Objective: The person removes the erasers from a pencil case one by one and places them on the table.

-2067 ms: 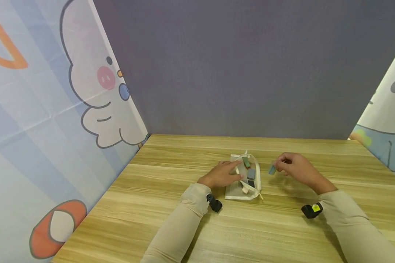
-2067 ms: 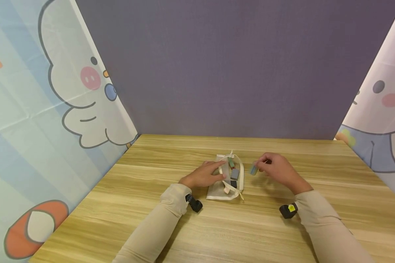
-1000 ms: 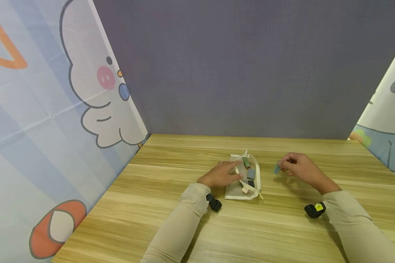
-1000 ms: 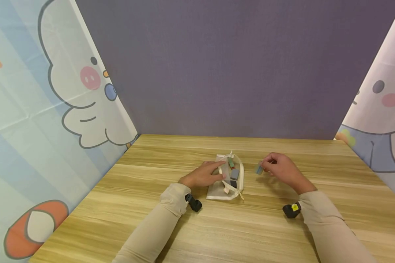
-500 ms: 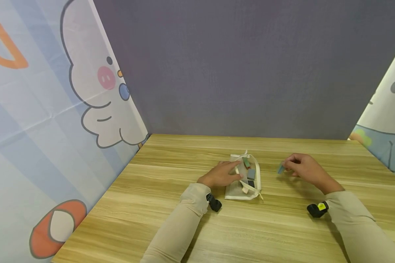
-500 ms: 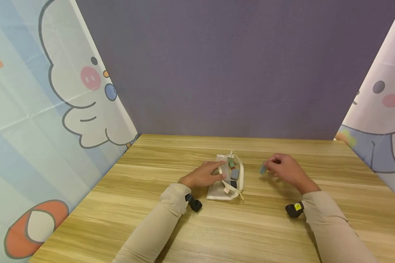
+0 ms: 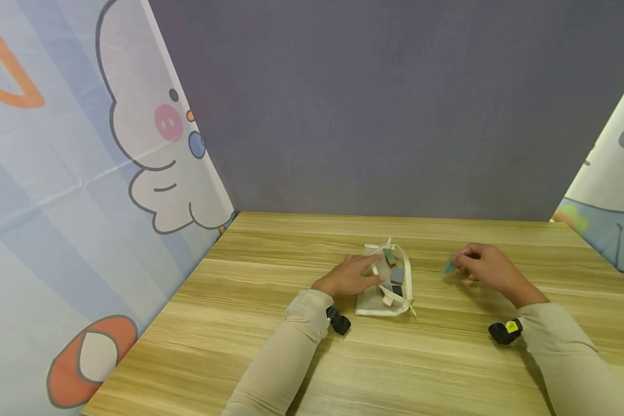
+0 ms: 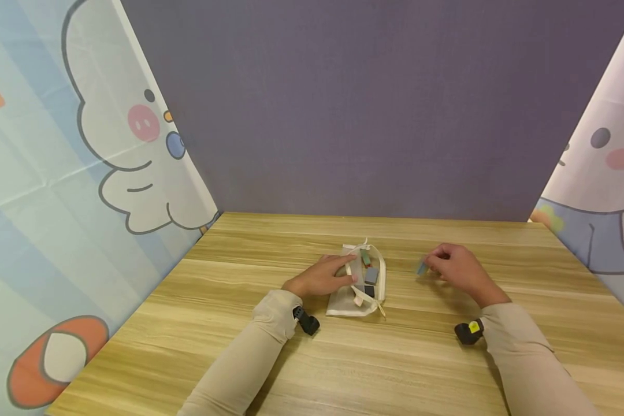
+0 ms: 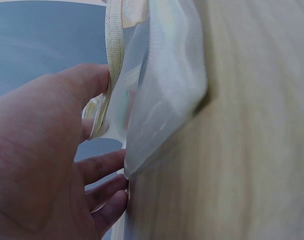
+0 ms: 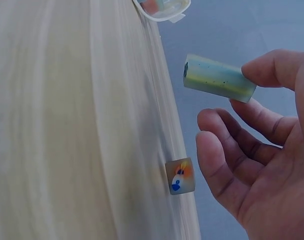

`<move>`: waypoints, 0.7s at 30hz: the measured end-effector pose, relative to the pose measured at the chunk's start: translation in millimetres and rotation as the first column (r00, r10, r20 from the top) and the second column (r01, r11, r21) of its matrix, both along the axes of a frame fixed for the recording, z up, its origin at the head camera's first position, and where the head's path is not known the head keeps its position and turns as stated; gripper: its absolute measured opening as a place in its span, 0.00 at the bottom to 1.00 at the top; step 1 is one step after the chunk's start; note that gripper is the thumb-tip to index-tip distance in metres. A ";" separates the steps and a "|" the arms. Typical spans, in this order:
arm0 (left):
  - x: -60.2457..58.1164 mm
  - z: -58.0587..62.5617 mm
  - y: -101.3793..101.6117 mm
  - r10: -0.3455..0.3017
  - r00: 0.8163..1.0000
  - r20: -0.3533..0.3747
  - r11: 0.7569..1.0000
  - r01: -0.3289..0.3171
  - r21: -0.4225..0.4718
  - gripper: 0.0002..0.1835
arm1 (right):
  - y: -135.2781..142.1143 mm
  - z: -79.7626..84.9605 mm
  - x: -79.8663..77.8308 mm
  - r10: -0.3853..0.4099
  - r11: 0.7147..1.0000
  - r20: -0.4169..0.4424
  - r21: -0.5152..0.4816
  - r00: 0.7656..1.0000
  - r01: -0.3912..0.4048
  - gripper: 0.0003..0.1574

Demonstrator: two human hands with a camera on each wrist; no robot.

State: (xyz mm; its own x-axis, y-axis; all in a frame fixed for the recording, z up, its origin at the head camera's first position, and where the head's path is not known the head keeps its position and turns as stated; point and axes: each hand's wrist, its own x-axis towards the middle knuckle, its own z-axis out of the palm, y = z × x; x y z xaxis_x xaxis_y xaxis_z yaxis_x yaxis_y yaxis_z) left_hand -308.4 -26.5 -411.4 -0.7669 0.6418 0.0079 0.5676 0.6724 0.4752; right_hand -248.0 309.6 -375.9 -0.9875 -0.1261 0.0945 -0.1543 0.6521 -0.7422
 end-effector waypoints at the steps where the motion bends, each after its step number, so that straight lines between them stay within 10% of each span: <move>1: 0.9 0.9 0.0 0.001 1.000 0.000 1.000 -0.001 -0.001 0.36 | 0.4 -0.2 -0.1 -0.001 1.000 0.000 0.003 1.000 0.001 0.25; 21: 8.7 10.1 -1.1 -0.004 1.000 -0.005 1.000 0.004 0.003 0.36 | 5.5 -3.6 -0.5 -0.055 0.991 -0.067 0.120 0.996 0.062 0.22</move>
State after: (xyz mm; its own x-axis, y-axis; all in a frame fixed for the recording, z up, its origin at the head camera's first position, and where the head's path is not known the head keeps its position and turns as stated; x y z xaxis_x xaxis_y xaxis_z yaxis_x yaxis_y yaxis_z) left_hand -299.7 -27.7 -401.3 -0.7643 0.6447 0.0135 0.5726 0.6689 0.4739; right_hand -248.5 315.0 -379.5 -0.9861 -0.0827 0.1442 -0.1571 0.7464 -0.6467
